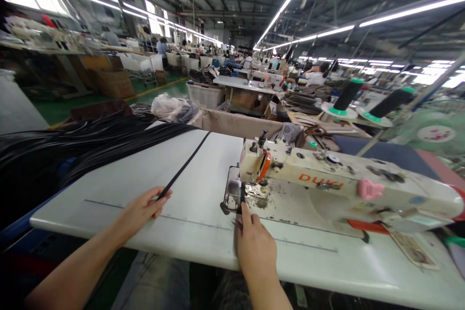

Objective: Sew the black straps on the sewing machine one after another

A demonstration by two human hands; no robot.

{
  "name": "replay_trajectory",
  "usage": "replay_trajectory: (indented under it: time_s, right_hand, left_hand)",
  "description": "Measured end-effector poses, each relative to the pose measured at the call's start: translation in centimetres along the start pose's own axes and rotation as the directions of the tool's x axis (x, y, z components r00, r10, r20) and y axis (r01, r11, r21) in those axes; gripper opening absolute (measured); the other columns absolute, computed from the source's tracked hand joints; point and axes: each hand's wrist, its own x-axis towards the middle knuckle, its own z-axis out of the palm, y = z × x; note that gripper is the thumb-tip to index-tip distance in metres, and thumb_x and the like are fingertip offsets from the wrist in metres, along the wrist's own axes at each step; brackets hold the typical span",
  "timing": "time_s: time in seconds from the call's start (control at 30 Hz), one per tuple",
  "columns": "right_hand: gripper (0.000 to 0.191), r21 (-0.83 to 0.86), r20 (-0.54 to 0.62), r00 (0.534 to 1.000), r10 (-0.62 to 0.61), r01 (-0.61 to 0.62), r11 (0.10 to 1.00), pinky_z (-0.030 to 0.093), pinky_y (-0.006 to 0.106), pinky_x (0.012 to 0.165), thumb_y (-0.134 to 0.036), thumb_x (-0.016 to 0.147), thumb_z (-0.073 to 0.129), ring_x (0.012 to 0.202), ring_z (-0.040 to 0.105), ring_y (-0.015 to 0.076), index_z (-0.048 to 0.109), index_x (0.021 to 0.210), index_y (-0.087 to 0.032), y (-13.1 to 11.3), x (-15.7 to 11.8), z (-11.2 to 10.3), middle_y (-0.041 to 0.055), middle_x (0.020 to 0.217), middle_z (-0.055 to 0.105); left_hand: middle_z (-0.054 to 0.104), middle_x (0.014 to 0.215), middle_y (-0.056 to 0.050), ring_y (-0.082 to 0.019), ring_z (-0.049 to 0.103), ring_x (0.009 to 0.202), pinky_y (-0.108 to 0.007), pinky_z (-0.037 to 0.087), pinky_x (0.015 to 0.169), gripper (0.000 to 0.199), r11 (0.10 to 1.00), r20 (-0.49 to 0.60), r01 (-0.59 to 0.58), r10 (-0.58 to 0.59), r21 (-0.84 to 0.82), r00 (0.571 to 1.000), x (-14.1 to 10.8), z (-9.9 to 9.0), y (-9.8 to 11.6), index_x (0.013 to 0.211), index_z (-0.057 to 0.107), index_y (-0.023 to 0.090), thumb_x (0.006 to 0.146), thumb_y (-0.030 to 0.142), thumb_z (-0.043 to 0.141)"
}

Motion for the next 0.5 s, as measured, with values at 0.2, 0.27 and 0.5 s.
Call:
replay_trajectory:
  time_s: [0.2,0.27,0.5]
  right_hand:
    - [0.05,-0.013,0.126,0.992,-0.028,0.03,0.999,0.056,0.029,0.068,-0.018,0.103,0.043,0.083,0.078,0.0218,0.052,0.152,-0.021,0.1,-0.3,-0.5,0.011,0.114,0.077]
    - [0.051,-0.003,0.128,0.991,-0.035,0.036,0.999,0.057,0.03,0.069,-0.018,0.103,0.039,0.083,0.079,0.0228,0.052,0.152,-0.02,0.2,-0.2,-0.4,0.0119,0.111,0.079]
    - [0.054,0.169,0.078,0.995,-0.068,0.054,0.984,0.062,0.036,0.071,-0.032,0.103,0.035,0.081,0.08,0.0274,0.051,0.153,-0.019,2.1,0.7,1.7,0.0153,0.11,0.08]
  left_hand:
    - [0.072,0.08,-0.003,-0.02,0.058,0.06,-0.033,0.045,0.063,0.055,0.917,-0.194,0.032,0.05,0.397,0.98,2.2,-6.9,-2.1,0.116,0.072,0.018,0.088,0.053,0.04]
    - [0.076,0.092,-0.004,-0.023,0.066,0.074,-0.033,0.05,0.075,0.053,0.844,-0.269,0.063,0.098,0.532,0.958,2.5,-10.2,-2.1,0.12,0.072,0.018,0.088,0.045,0.041]
    - [0.069,0.131,-0.018,-0.039,0.06,0.121,-0.051,0.044,0.1,0.048,0.526,-0.608,0.471,0.115,0.708,0.785,1.0,-22.9,-3.6,0.125,0.072,0.017,0.097,0.032,0.035]
